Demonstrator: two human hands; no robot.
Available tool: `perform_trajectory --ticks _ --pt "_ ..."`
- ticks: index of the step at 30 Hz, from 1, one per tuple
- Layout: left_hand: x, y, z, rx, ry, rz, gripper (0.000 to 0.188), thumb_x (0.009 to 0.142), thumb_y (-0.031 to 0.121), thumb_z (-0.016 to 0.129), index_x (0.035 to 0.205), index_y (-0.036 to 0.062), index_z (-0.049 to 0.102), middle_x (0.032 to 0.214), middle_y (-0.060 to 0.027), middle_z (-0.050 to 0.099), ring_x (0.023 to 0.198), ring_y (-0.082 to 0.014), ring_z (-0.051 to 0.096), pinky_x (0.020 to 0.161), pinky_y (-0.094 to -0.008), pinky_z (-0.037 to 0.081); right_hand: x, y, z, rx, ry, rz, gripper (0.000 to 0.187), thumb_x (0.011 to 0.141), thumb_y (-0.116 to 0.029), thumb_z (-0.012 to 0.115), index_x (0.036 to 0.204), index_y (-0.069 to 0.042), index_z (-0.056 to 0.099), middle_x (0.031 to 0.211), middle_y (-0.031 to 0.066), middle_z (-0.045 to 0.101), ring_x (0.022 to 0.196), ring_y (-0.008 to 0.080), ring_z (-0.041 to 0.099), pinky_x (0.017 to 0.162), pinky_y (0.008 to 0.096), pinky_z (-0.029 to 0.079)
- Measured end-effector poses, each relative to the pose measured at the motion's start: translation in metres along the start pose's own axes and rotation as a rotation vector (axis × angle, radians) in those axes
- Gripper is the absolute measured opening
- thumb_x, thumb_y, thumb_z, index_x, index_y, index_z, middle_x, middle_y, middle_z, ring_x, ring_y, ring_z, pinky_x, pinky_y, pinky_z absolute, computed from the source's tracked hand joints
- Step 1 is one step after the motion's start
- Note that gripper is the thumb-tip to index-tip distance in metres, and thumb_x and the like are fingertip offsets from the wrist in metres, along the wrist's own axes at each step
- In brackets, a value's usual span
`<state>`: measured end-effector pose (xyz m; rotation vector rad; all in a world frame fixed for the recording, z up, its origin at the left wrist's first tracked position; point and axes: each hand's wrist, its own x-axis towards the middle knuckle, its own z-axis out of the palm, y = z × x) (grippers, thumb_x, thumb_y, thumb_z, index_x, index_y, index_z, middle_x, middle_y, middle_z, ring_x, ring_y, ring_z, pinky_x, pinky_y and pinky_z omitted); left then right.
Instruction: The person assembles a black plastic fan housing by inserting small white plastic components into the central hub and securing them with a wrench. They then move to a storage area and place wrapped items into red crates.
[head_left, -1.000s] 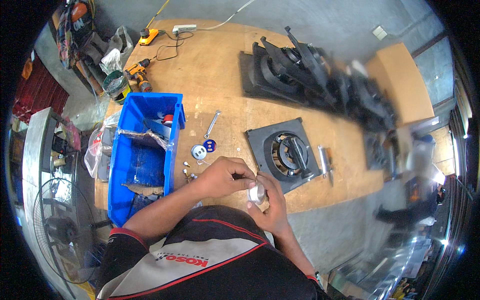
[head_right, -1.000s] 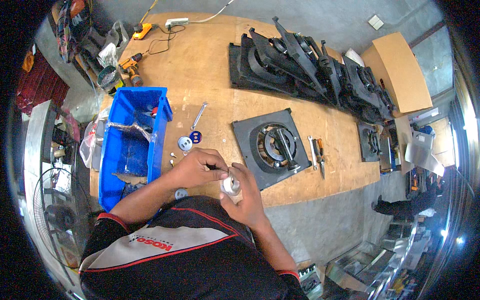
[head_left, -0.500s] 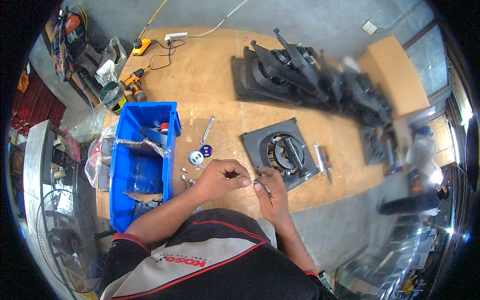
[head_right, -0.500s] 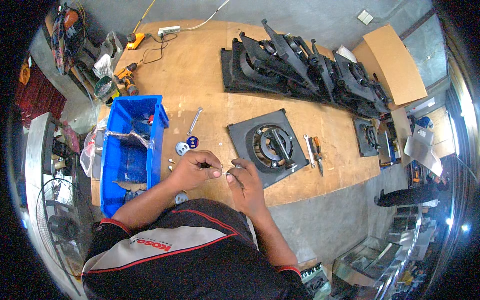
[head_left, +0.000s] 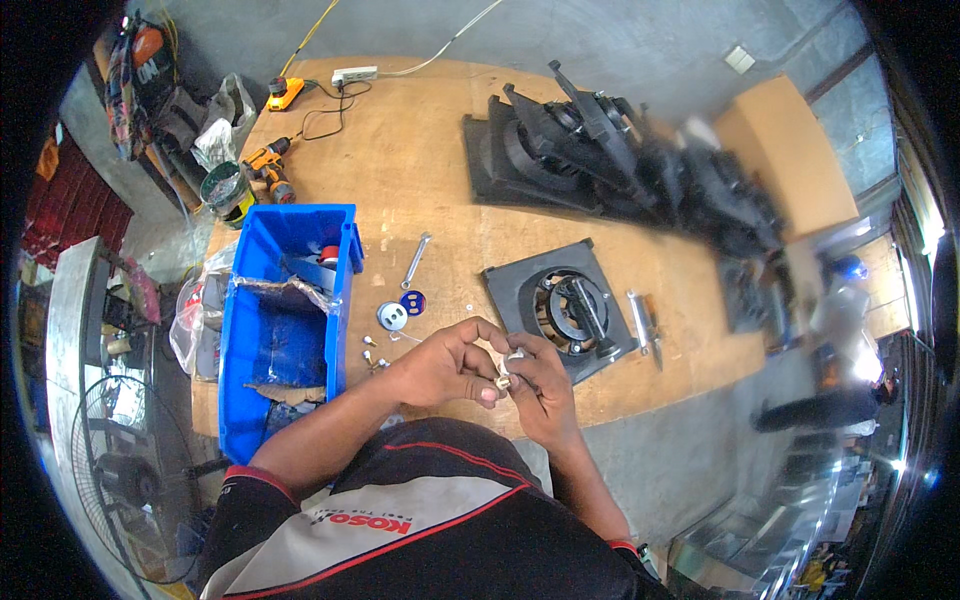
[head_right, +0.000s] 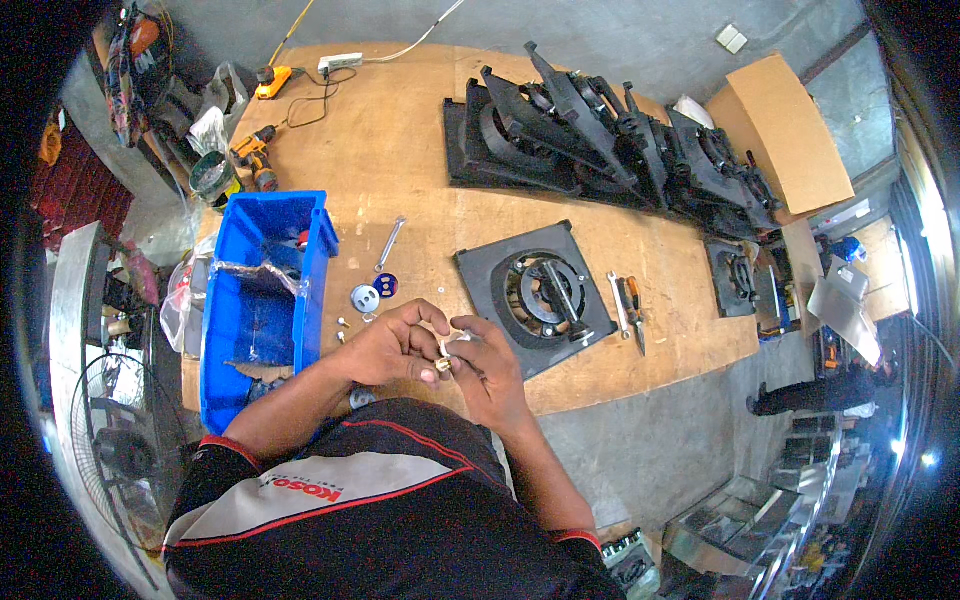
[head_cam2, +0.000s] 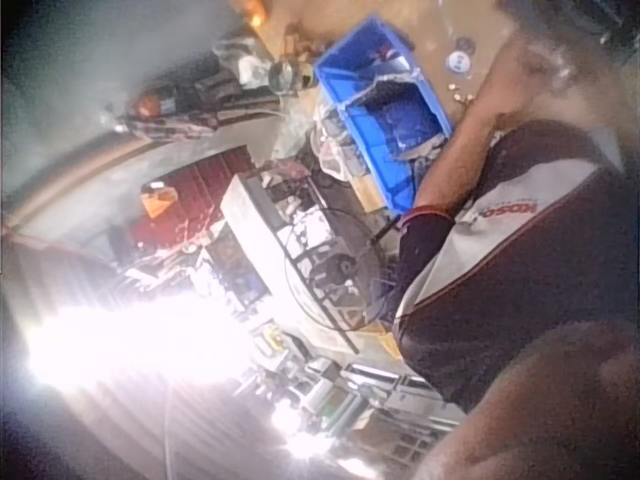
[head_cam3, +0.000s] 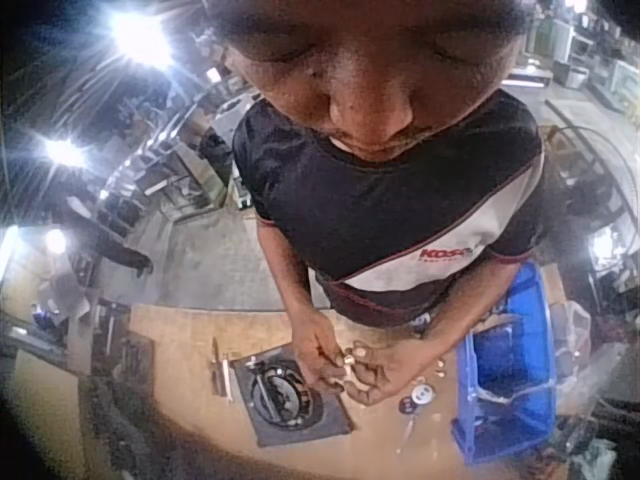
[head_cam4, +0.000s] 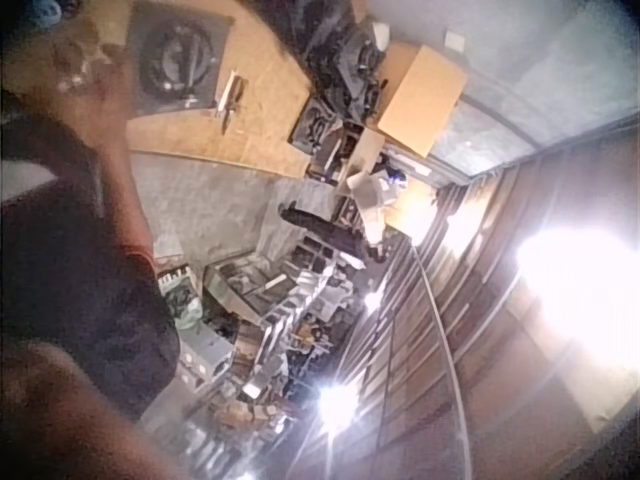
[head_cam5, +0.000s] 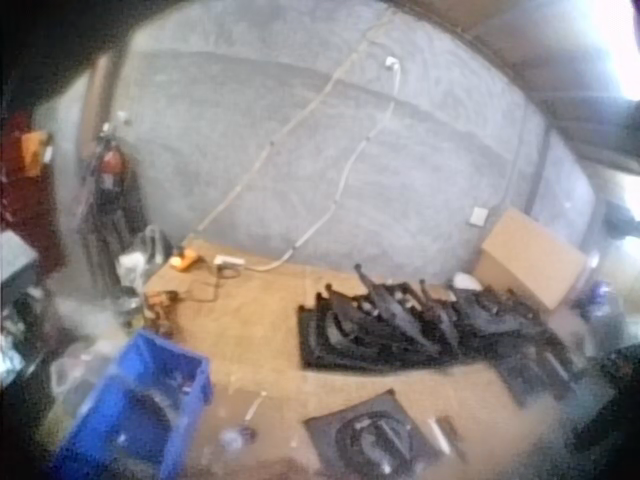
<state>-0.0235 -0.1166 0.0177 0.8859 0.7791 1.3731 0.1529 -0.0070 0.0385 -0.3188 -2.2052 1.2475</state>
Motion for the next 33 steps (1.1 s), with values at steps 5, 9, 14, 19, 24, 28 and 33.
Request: perform_trajectory --ticks 5,9,14,19,24,28,33 --pt "-0.001 0.001 0.002 -0.003 0.01 0.003 0.047 0.085 -0.001 0.074 0.124 0.0039 0.048 0.089 -0.0065 0.07 0.084 -0.0111 0.067 0.077 -0.026 0.053 0.0 -0.007 -0.001 0.051 -0.049 -0.018 0.017 0.09 -0.001 0.064 0.107 -0.004 0.066 0.125 0.0195 0.058 0.113 0.0311 0.058 0.093 0.0394 0.046" --pt "0.001 0.0 0.002 -0.02 0.027 0.019 0.039 0.086 0.0 0.074 0.118 0.0016 0.053 0.09 -0.0057 0.069 0.084 -0.0108 0.067 0.077 -0.0264 0.053 -0.002 -0.001 -0.002 0.031 -0.005 -0.023 0.015 0.09 -0.004 0.065 0.103 0.0 0.069 0.123 0.0201 0.059 0.107 0.0277 0.062 0.083 0.0342 0.052" --pt "0.003 -0.003 0.003 -0.005 0.068 0.065 0.032 0.086 0.001 0.074 0.114 -0.0009 0.059 0.094 -0.0076 0.07 0.084 -0.0121 0.068 0.076 -0.0272 0.055 -0.008 0.001 0.001 0.042 0.044 0.02 0.017 0.091 -0.006 0.065 0.107 0.0 0.069 0.124 0.0194 0.059 0.105 0.0259 0.063 0.085 0.0337 0.051" --pt "0.002 -0.011 0.004 0.063 0.134 0.11 0.025 0.088 0.003 0.073 0.111 -0.0021 0.065 0.094 -0.0076 0.071 0.083 -0.0125 0.067 0.075 -0.0269 0.056 -0.012 0.016 0.004 0.021 0.094 0.031 0.02 0.09 -0.008 0.066 0.108 -0.001 0.07 0.125 0.0195 0.057 0.107 0.0269 0.062 0.088 0.0344 0.05" --pt "0.003 -0.011 0.007 0.25 0.288 0.176 0.018 0.089 0.005 0.073 0.105 -0.0021 0.07 0.091 -0.0075 0.072 0.081 -0.0109 0.067 0.072 -0.0255 0.055 -0.013 0.01 0.018 -0.043 0.252 0.125 0.03 0.09 -0.013 0.069 0.116 0.0 0.062 0.109 0.0169 0.059 0.1 0.0231 0.06 0.083 0.0342 0.049" --pt "0.004 -0.004 0.012 0.437 0.379 0.103 0.021 0.087 0.009 0.076 0.103 -0.0028 0.069 0.092 -0.0096 0.072 0.081 -0.0118 0.067 0.071 -0.0262 0.055 -0.022 0.017 0.025 0.195 0.323 0.295 0.044 0.088 -0.019 0.074 0.121 0.002 0.053 0.093 0.0085 0.058 0.084 0.016 0.057 0.073 0.0305 0.048" --pt "0.007 -0.007 0.012 0.557 0.52 0.096 0.023 0.087 0.014 0.077 0.103 -0.0015 0.071 0.085 -0.0076 0.072 0.074 -0.008 0.065 0.065 -0.0242 0.053 -0.023 0.023 0.018 0.276 0.217 0.372 0.038 0.084 -0.021 0.08 0.107 0.002 0.061 0.085 0.0038 0.061 0.076 0.0104 0.055 0.068 0.0269 0.047"
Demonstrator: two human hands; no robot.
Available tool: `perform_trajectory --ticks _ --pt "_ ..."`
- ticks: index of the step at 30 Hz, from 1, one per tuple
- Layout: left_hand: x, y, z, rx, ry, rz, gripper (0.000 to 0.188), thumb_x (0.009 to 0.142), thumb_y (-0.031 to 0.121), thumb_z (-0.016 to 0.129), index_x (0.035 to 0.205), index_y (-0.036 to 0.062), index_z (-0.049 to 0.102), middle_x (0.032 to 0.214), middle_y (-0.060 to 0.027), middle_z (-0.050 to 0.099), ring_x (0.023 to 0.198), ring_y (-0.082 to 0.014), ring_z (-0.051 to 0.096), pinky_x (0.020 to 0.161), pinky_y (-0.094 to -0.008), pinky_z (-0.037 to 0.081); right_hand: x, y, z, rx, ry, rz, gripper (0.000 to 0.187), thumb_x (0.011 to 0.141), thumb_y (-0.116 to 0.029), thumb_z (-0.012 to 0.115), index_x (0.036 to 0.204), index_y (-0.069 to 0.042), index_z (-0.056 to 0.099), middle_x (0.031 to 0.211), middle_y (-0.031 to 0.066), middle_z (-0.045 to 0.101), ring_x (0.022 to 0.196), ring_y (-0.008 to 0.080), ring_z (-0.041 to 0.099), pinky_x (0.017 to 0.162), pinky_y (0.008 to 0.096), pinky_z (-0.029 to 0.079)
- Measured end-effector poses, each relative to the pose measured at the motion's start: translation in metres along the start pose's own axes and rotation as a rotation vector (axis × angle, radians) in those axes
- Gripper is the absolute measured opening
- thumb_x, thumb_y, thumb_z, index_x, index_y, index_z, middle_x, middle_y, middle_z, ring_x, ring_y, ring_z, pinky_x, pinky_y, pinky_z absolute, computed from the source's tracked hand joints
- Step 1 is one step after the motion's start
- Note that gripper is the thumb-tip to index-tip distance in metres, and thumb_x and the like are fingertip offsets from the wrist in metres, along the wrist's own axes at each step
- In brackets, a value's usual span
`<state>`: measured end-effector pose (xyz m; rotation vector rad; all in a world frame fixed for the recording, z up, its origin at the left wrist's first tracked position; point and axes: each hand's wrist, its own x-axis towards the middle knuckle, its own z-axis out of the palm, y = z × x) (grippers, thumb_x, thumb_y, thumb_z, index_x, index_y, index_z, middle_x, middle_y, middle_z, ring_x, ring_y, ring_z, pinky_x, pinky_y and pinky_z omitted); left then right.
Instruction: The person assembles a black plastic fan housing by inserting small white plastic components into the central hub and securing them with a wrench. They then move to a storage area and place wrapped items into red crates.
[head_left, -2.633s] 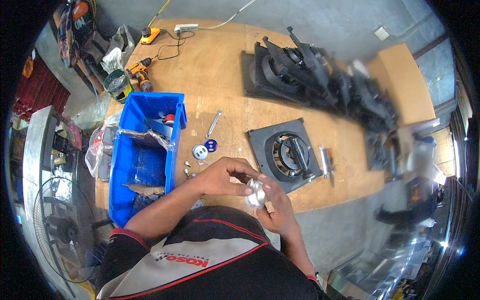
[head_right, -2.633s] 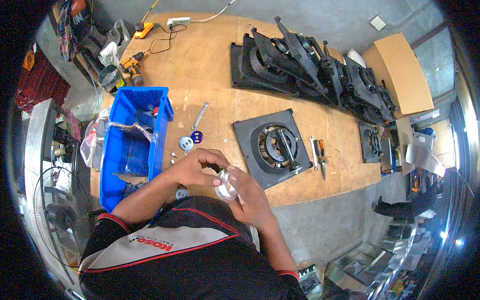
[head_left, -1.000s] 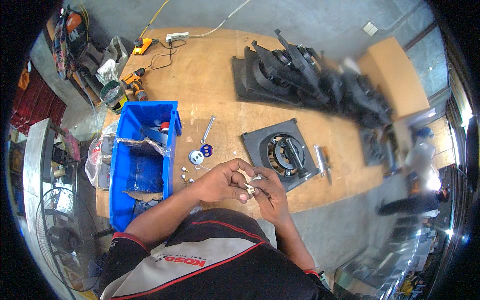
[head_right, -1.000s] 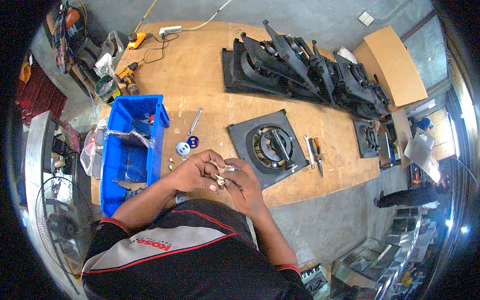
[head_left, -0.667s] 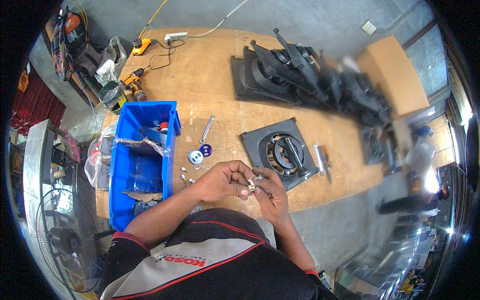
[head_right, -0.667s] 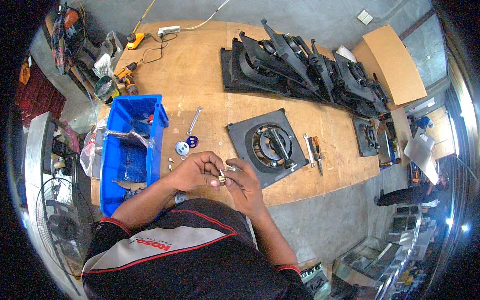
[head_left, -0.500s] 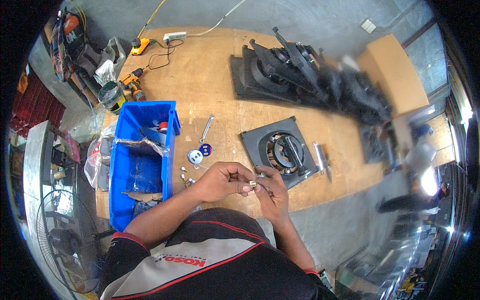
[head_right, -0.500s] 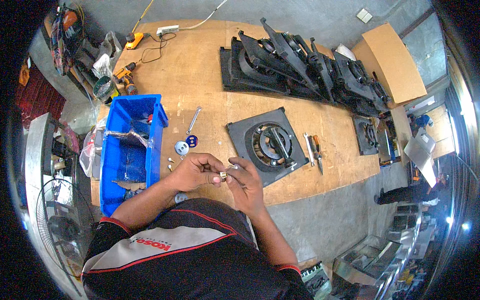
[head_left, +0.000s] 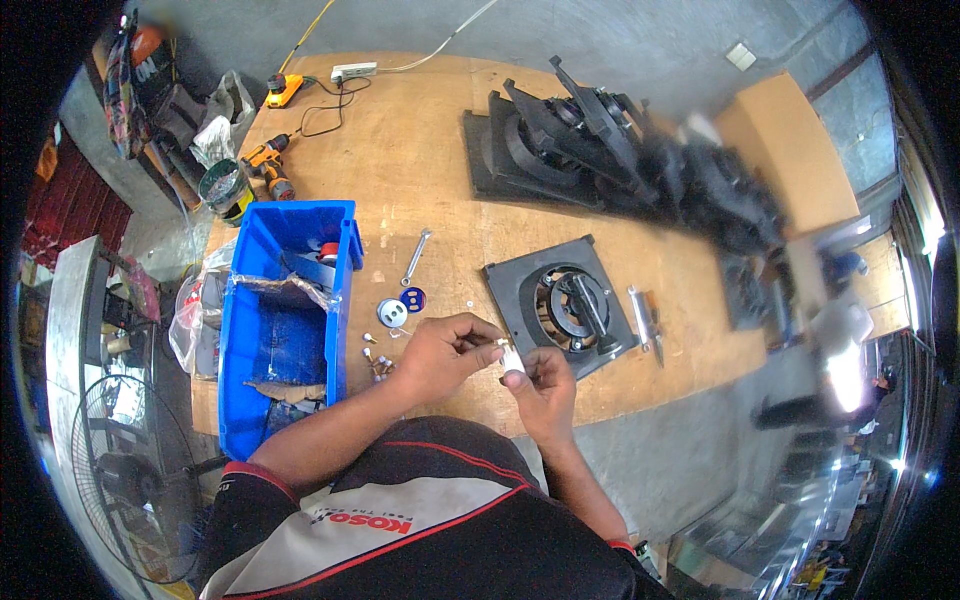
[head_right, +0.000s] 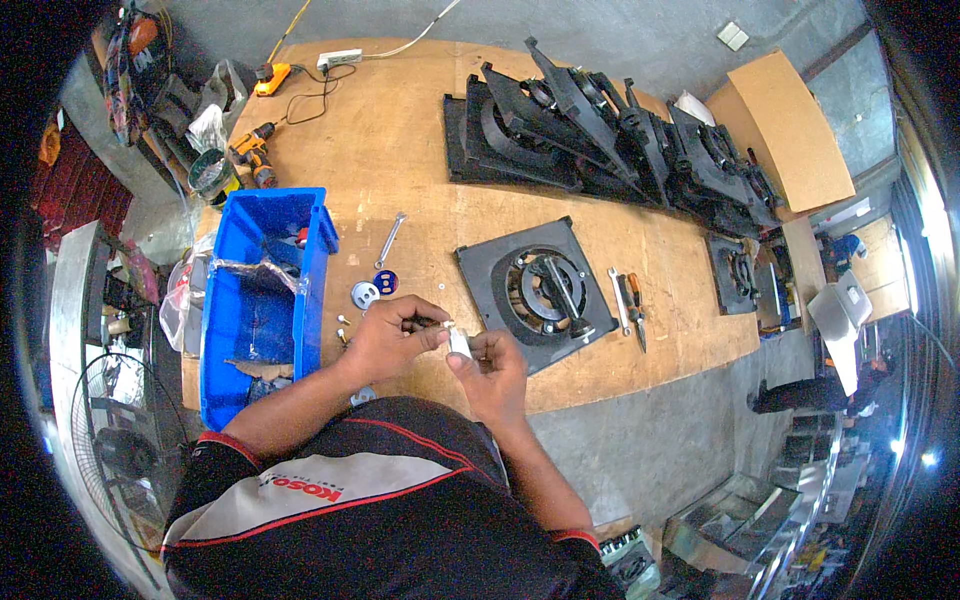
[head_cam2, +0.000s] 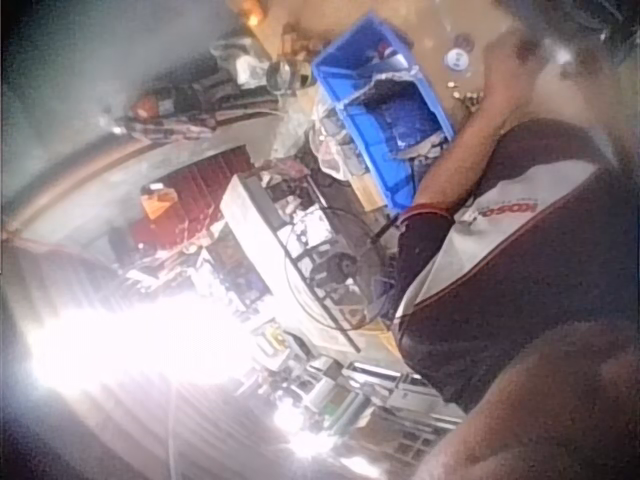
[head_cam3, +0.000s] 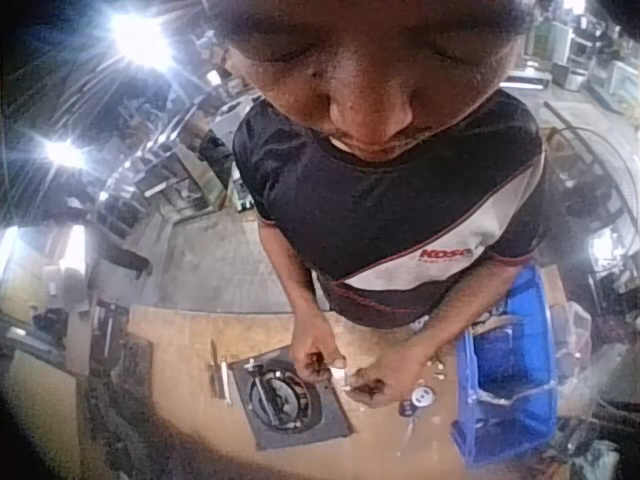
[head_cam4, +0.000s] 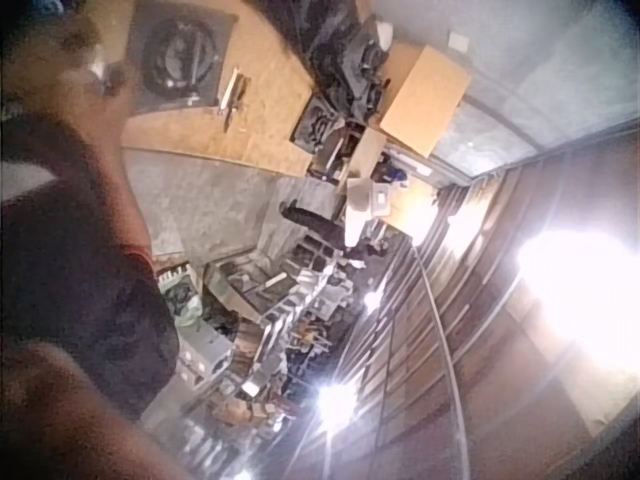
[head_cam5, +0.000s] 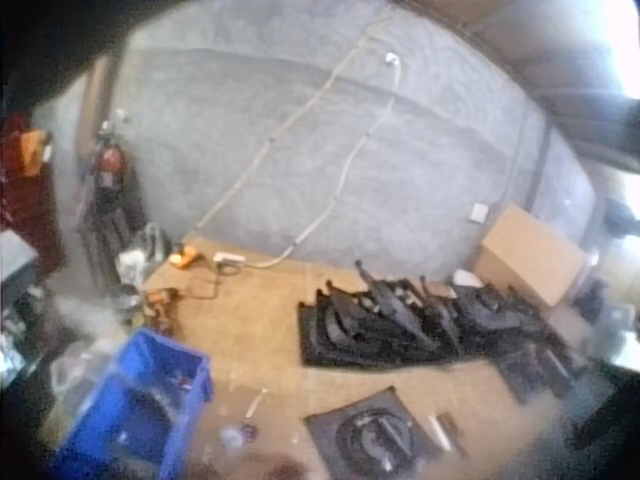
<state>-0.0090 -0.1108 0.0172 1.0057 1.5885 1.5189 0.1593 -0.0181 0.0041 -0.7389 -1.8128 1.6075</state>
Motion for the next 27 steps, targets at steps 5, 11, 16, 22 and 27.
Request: perform_trajectory --ticks 5,11,16,22,27 --pt "0.002 0.001 -0.005 0.04 0.001 -0.001 0.023 0.087 0.015 0.077 0.104 0.0001 0.071 0.081 -0.0072 0.072 0.071 -0.007 0.064 0.063 -0.0244 0.052 0.002 -0.023 -0.01 -0.348 -0.309 -0.013 0.027 0.079 -0.011 0.082 0.095 0.004 0.066 0.09 0.0073 0.066 0.083 0.0111 0.06 0.078 0.029 0.051" --pt "0.004 0.005 -0.006 0.022 -0.066 -0.059 0.022 0.088 0.014 0.075 0.104 0.0003 0.072 0.085 -0.0089 0.073 0.074 -0.0086 0.065 0.066 -0.0257 0.053 -0.007 -0.028 -0.017 0.238 -0.325 0.245 0.031 0.084 -0.012 0.078 0.11 0.002 0.068 0.107 0.0075 0.07 0.095 0.0133 0.064 0.081 0.0301 0.052" --pt "0.002 0.007 -0.006 0.266 -0.094 0.166 0.017 0.085 0.012 0.075 0.1 0.0052 0.075 0.094 -0.01 0.074 0.083 -0.02 0.071 0.073 -0.0314 0.056 -0.006 -0.038 -0.027 0.211 -0.421 0.251 0.034 0.087 -0.01 0.074 0.117 0.001 0.064 0.116 0.0083 0.067 0.102 0.0153 0.063 0.085 0.0302 0.052" --pt "0.0 0.006 -0.009 0.429 -0.164 0.338 0.02 0.079 0.008 0.074 0.098 0.0055 0.074 0.09 -0.0119 0.071 0.082 -0.0283 0.07 0.074 -0.0369 0.056 -0.002 -0.052 -0.026 0.307 -0.536 0.32 0.039 0.089 -0.013 0.073 0.123 0.001 0.059 0.125 0.0112 0.063 0.105 0.0197 0.065 0.083 0.03 0.052" --pt "0.002 0.009 -0.014 0.311 -0.238 0.309 0.023 0.078 0.007 0.075 0.1 0.0053 0.073 0.087 -0.0113 0.07 0.081 -0.0259 0.07 0.072 -0.0363 0.055 0.005 -0.065 -0.028 0.391 -0.6 0.326 0.046 0.089 -0.014 0.073 0.128 0.001 0.055 0.132 0.0119 0.059 0.101 0.0222 0.067 0.079 0.0299 0.053"
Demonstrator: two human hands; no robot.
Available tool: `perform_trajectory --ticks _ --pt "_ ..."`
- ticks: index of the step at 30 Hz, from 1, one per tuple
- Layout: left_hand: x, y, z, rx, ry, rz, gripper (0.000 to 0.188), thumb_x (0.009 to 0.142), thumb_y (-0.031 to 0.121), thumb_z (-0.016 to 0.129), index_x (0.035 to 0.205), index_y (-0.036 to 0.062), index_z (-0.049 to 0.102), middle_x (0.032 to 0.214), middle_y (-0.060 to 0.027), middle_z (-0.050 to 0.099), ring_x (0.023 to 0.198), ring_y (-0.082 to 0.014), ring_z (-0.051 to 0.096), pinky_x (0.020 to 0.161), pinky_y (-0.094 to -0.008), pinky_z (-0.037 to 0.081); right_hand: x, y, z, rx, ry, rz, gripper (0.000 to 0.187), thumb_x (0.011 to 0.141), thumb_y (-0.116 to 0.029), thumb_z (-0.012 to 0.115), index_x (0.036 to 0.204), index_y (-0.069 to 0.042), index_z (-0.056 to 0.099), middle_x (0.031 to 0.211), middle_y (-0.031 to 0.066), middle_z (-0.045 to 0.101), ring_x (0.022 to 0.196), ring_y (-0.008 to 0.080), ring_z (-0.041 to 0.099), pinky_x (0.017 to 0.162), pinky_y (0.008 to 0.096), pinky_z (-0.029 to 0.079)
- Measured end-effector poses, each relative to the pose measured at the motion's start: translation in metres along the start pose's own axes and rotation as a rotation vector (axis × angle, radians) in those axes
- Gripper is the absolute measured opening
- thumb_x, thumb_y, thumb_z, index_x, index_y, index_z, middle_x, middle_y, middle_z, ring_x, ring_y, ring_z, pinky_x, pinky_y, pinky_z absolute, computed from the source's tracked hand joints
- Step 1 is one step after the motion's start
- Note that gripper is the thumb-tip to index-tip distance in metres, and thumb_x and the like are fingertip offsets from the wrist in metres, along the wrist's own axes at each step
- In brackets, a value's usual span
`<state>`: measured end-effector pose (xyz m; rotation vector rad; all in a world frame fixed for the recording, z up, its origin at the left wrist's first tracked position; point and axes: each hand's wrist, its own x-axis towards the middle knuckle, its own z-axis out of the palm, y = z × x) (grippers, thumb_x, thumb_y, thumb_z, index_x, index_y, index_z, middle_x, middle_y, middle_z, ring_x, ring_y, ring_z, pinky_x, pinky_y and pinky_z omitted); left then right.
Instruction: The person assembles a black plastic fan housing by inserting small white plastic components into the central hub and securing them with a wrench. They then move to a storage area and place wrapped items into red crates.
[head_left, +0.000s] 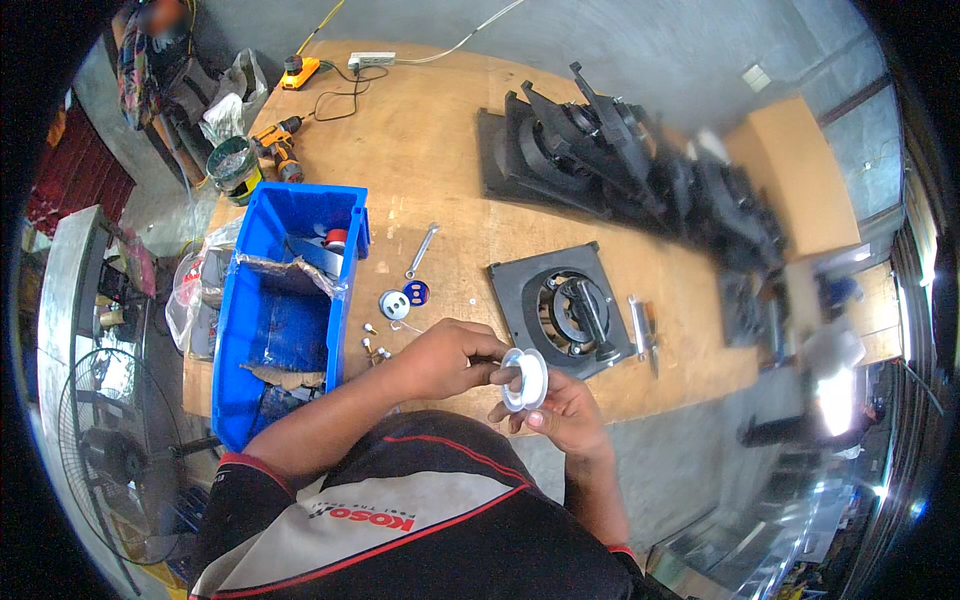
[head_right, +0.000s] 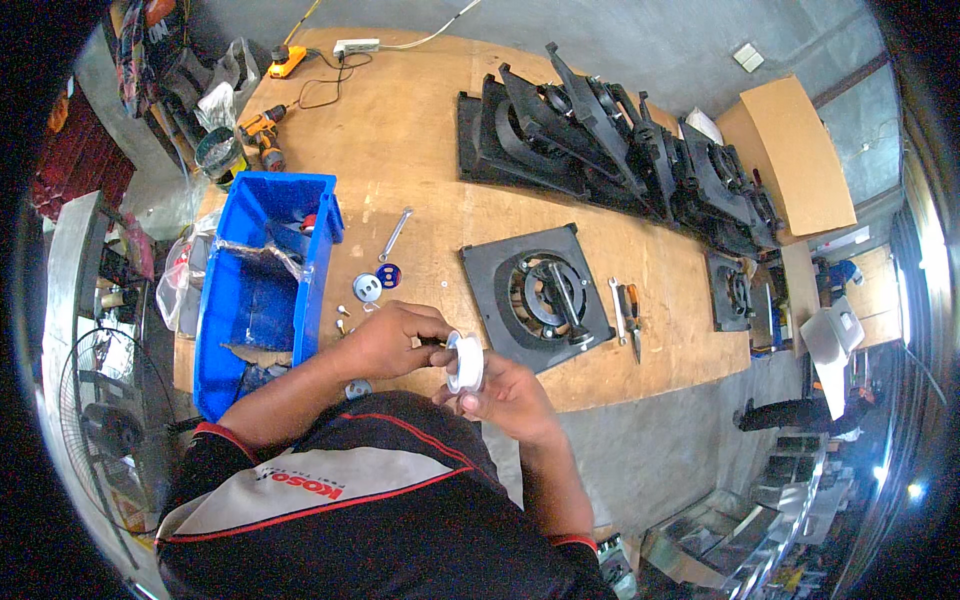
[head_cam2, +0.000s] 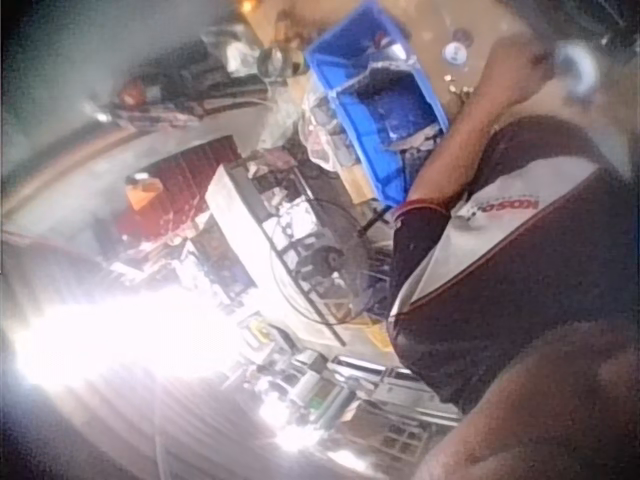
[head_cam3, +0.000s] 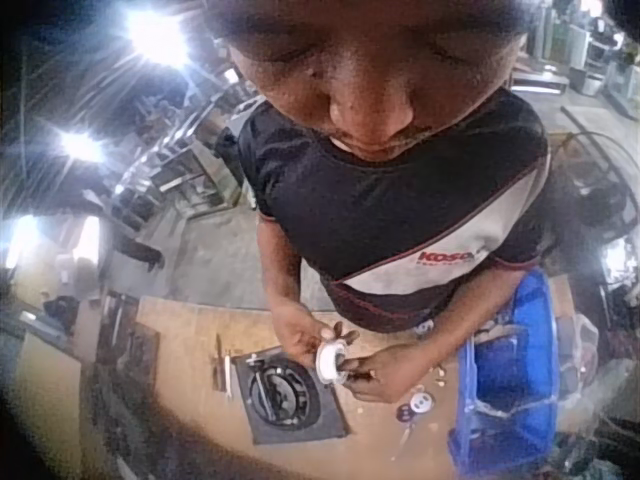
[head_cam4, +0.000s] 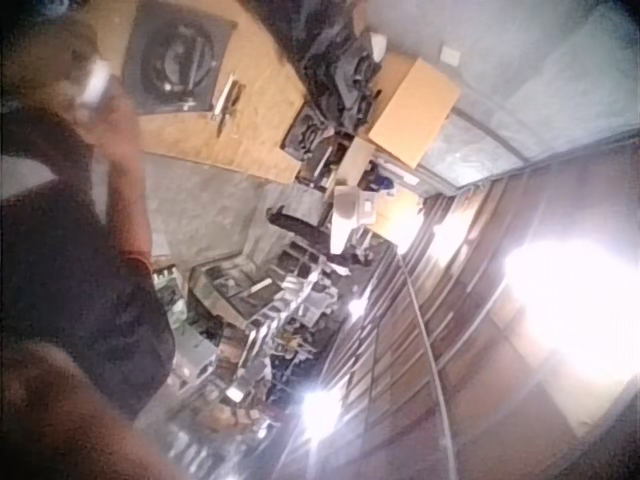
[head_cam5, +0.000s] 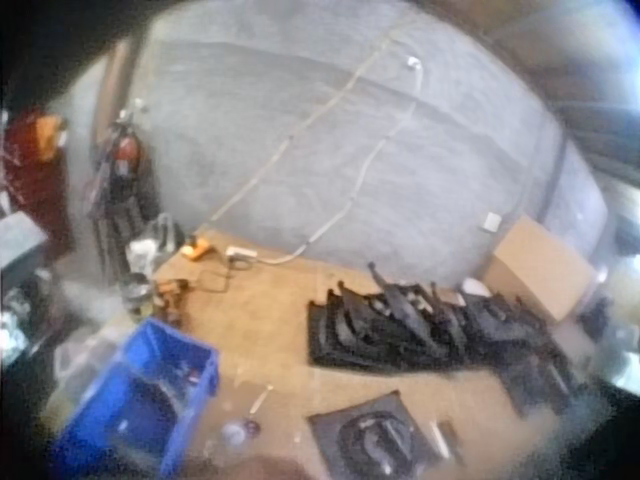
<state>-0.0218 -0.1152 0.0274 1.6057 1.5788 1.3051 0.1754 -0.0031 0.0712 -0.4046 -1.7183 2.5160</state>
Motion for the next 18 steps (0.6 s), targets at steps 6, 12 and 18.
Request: perform_trajectory --ticks 6,12,18 --pt "-0.002 -0.008 -0.004 -0.295 -0.065 -0.221 0.024 0.084 0.013 0.077 0.104 0.0017 0.071 0.086 -0.0072 0.071 0.076 -0.013 0.063 0.071 -0.0306 0.051 0.017 -0.003 -0.001 -0.025 -0.021 -0.046 0.065 0.088 -0.013 0.067 0.144 0.005 0.038 0.129 0.0181 0.06 0.093 0.0267 0.071 0.064 0.0284 0.055" --pt "-0.001 -0.011 -0.004 -0.626 -0.183 -0.314 0.027 0.087 0.019 0.077 0.101 -0.0027 0.071 0.082 -0.0055 0.07 0.072 -0.0094 0.06 0.066 -0.0258 0.049 0.024 -0.008 -0.01 -0.257 0.006 0.007 0.066 0.085 0.005 0.05 0.149 0.001 0.036 0.129 0.0164 0.06 0.091 0.022 0.07 0.07 0.0273 0.052" --pt "0.0 -0.021 -0.001 -0.791 -0.225 -0.378 0.025 0.089 0.013 0.074 0.107 -0.0027 0.07 0.088 -0.0052 0.07 0.076 -0.0116 0.064 0.07 -0.0275 0.052 0.033 -0.01 -0.003 -0.846 0.13 -0.249 0.059 0.083 0.01 0.046 0.141 0.0 0.048 0.117 0.0117 0.066 0.097 0.0204 0.066 0.076 0.0296 0.051"
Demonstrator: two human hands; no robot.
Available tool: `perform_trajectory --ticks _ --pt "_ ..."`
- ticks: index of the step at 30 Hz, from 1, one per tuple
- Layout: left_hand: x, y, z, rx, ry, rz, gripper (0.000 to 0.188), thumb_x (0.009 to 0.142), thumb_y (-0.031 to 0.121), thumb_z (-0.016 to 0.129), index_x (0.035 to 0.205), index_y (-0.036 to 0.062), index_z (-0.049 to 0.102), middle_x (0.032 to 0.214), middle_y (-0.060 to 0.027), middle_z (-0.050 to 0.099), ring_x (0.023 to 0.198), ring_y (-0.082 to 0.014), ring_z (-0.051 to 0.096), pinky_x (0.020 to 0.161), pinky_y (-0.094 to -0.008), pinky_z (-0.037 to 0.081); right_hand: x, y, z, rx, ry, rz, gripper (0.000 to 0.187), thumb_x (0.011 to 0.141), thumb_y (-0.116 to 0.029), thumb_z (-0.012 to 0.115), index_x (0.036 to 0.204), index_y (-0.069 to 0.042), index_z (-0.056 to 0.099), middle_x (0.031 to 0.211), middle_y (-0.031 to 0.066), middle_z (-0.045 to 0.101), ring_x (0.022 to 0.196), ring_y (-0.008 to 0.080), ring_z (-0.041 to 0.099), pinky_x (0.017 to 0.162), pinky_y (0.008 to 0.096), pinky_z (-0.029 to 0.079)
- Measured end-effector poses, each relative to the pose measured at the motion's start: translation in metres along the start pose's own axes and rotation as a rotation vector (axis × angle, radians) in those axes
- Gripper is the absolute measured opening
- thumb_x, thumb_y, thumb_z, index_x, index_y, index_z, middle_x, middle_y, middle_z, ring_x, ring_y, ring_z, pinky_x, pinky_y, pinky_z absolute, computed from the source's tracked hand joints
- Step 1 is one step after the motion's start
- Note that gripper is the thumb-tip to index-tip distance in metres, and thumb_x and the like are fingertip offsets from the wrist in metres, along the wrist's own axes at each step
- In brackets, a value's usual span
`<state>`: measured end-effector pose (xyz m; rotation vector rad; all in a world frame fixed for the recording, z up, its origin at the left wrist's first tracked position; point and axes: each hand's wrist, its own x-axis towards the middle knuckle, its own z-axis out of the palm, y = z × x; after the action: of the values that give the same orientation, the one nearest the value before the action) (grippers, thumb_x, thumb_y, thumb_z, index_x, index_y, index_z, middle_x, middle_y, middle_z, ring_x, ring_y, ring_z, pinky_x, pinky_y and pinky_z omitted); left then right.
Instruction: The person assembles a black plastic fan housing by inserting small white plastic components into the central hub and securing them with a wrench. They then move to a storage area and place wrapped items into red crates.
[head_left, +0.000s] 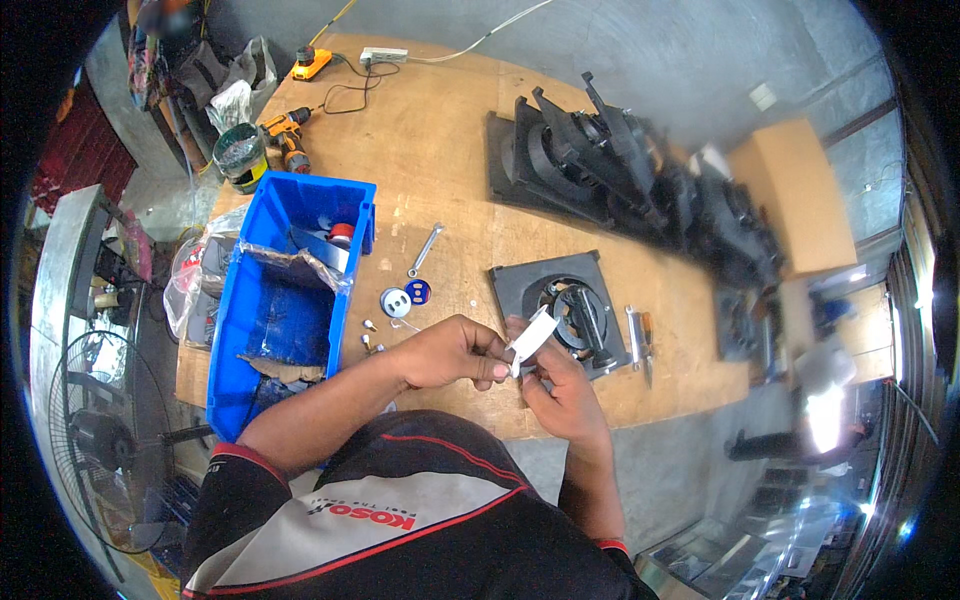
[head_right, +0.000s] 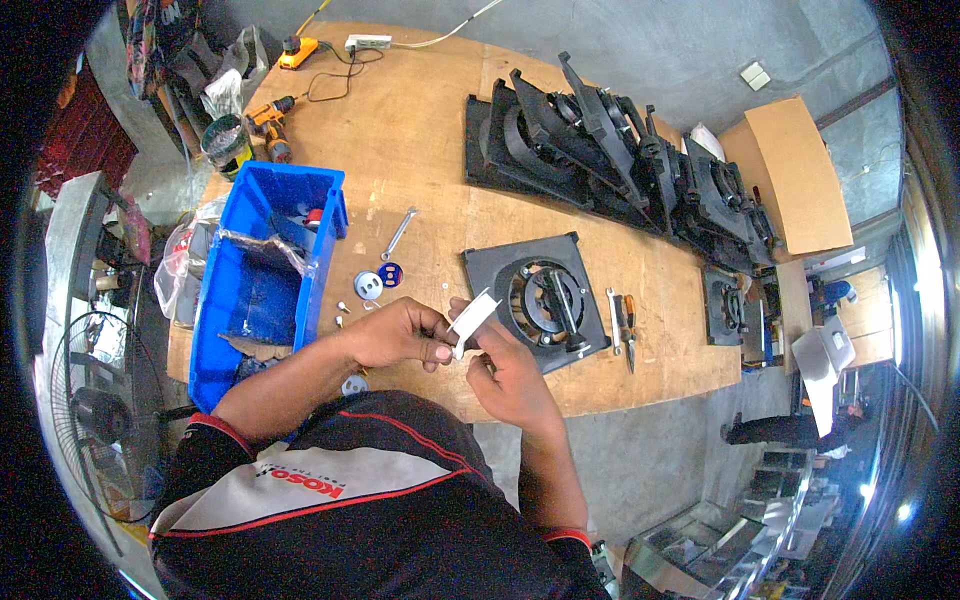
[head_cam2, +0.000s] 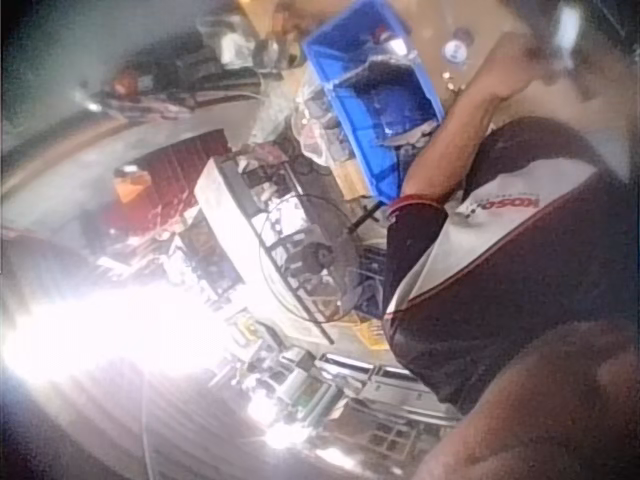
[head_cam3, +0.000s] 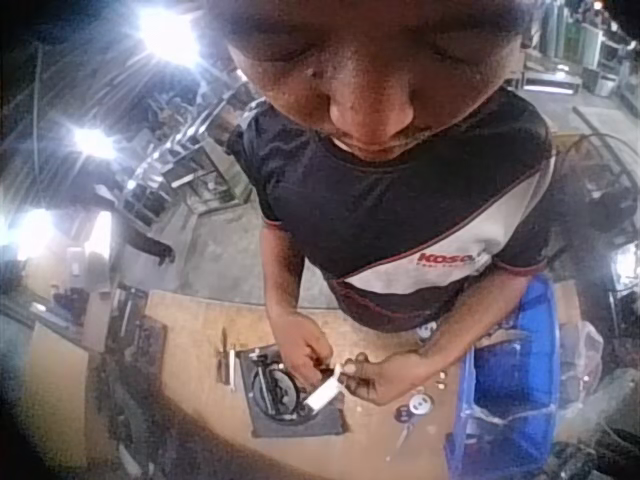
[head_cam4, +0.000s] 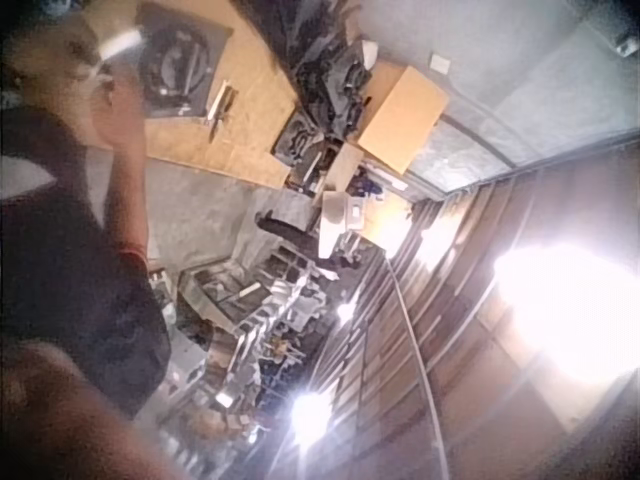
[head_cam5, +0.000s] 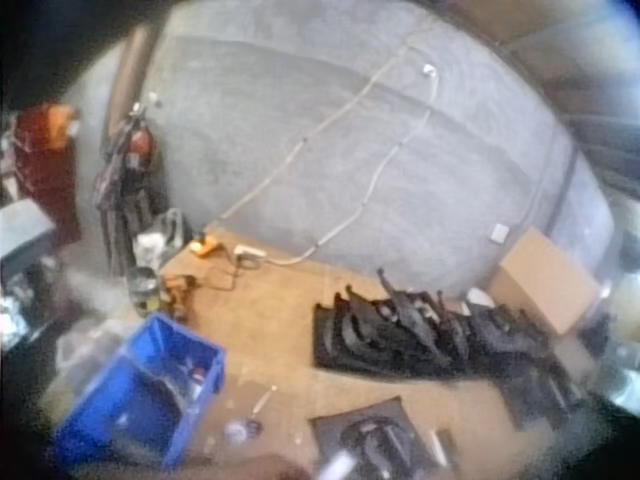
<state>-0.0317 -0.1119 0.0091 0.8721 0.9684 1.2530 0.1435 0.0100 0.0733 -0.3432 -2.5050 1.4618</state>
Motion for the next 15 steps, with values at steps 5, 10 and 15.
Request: perform_trajectory --ticks 5,10,15 --pt "-0.005 0.007 0.005 -0.135 -0.035 0.034 0.025 0.091 0.013 0.072 0.11 -0.0025 0.069 0.091 -0.0066 0.07 0.077 -0.0126 0.065 0.072 -0.0282 0.054 0.004 0.005 -0.003 -0.345 0.072 -0.052 0.042 0.081 0.009 0.052 0.121 0.003 0.063 0.108 0.0129 0.067 0.093 0.0237 0.066 0.08 0.0318 0.051" --pt "-0.003 0.005 0.001 -0.155 -0.024 0.063 0.025 0.091 0.011 0.071 0.112 -0.0015 0.068 0.091 -0.0063 0.069 0.076 -0.0129 0.065 0.071 -0.0282 0.054 -0.001 -0.002 0.003 -0.135 0.23 0.008 0.019 0.085 0.001 0.065 0.104 0.001 0.063 0.093 0.0164 0.065 0.085 0.0287 0.067 0.074 0.0352 0.051" --pt "-0.002 0.001 0.004 -0.175 -0.016 0.125 0.029 0.091 0.009 0.071 0.114 0.0018 0.056 0.091 -0.0054 0.067 0.079 -0.0122 0.065 0.073 -0.0282 0.054 -0.003 -0.009 0.003 -0.079 0.253 -0.002 0.017 0.086 0.001 0.064 0.102 0.001 0.063 0.091 0.0159 0.065 0.081 0.0274 0.067 0.07 0.0345 0.051"
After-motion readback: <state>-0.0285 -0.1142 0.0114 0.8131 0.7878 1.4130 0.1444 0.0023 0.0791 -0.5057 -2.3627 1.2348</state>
